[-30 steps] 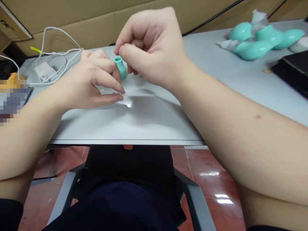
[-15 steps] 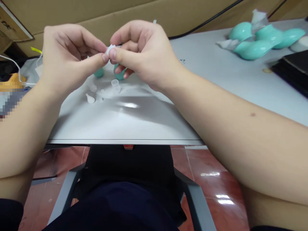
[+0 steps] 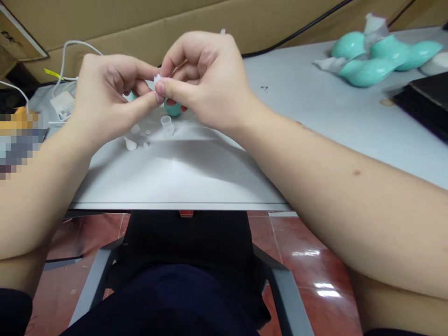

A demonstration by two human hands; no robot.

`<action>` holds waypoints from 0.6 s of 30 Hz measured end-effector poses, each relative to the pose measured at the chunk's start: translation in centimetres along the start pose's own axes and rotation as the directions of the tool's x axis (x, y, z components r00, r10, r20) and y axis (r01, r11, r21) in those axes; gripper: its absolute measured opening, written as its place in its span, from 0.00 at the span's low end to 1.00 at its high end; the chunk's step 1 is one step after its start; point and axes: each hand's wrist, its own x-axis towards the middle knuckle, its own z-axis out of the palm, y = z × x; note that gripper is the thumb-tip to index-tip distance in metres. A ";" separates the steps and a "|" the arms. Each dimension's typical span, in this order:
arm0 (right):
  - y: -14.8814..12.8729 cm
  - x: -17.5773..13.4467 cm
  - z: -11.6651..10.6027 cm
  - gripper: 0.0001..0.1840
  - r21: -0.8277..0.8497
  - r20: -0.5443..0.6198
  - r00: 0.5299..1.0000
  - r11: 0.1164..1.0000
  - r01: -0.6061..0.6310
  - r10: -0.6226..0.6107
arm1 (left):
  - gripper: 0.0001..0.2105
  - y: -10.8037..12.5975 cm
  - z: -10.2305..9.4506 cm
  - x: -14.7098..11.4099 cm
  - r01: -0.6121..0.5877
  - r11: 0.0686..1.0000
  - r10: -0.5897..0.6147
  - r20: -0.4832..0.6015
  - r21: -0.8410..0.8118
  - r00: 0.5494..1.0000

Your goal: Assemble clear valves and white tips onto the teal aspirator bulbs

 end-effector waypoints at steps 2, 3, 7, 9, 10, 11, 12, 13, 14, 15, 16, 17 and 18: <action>0.1 0.0 0.0 0.30 -0.021 -0.013 1.000 1.000 0.015 -0.015 | 0.44 0.0 -0.1 0.0 0.015 1.000 -0.015 0.000 0.018 1.000; 0.2 0.0 0.0 0.30 -0.029 -0.015 1.000 0.999 0.016 -0.016 | 0.44 0.0 -0.2 0.0 0.023 1.000 -0.023 0.001 0.016 1.000; 0.3 0.0 0.5 0.33 -0.005 -0.039 0.999 0.999 0.032 -0.032 | 0.41 0.5 -0.4 -0.1 0.064 0.998 -0.064 -0.004 -0.019 0.998; 0.2 -0.1 0.7 0.34 0.009 -0.049 0.998 0.999 0.040 -0.040 | 0.36 0.7 -0.4 -0.2 0.063 0.996 -0.063 0.005 -0.059 0.998; 0.1 -0.1 0.8 0.34 0.010 -0.053 0.998 0.999 0.040 -0.039 | 0.34 0.7 -0.3 -0.2 0.062 0.995 -0.062 0.006 -0.079 0.998; 0.0 -0.1 0.8 0.34 0.010 -0.056 0.998 0.999 0.038 -0.037 | 0.34 0.7 -0.2 -0.2 0.057 0.993 -0.059 -0.012 -0.101 0.998; 0.0 -0.1 0.8 0.34 0.008 -0.059 0.998 0.999 0.035 -0.035 | 0.34 0.5 -0.1 -0.2 0.049 0.991 -0.053 -0.028 -0.124 0.998; -0.1 -0.1 0.8 0.34 0.005 -0.057 0.998 0.999 0.032 -0.032 | 0.34 0.3 0.1 -0.1 0.038 0.988 -0.046 -0.054 -0.147 0.997; 0.0 -0.1 0.8 0.34 0.002 -0.050 0.998 1.000 0.030 -0.030 | 0.35 0.0 0.4 0.0 0.014 0.985 -0.028 -0.078 -0.171 0.997; 0.0 -0.1 0.7 0.34 0.001 -0.038 0.999 0.999 0.032 -0.032 | 0.36 -0.3 0.6 0.1 -0.005 0.982 -0.009 -0.069 -0.189 0.998; 0.1 -0.1 0.7 0.34 -0.002 -0.026 0.999 0.999 0.037 -0.037 | 0.38 -0.7 0.9 0.2 -0.035 0.980 0.016 -0.096 -0.196 0.995; 0.1 0.0 0.6 0.35 -0.007 -0.014 0.999 0.999 0.042 -0.043 | 0.36 -1.1 1.1 0.3 -0.034 0.982 0.028 -0.035 -0.185 0.999; 0.2 0.0 0.6 0.35 -0.013 -0.008 0.999 0.999 0.049 -0.049 | 0.36 -1.4 1.3 0.4 -0.047 0.981 0.023 -0.128 -0.190 0.992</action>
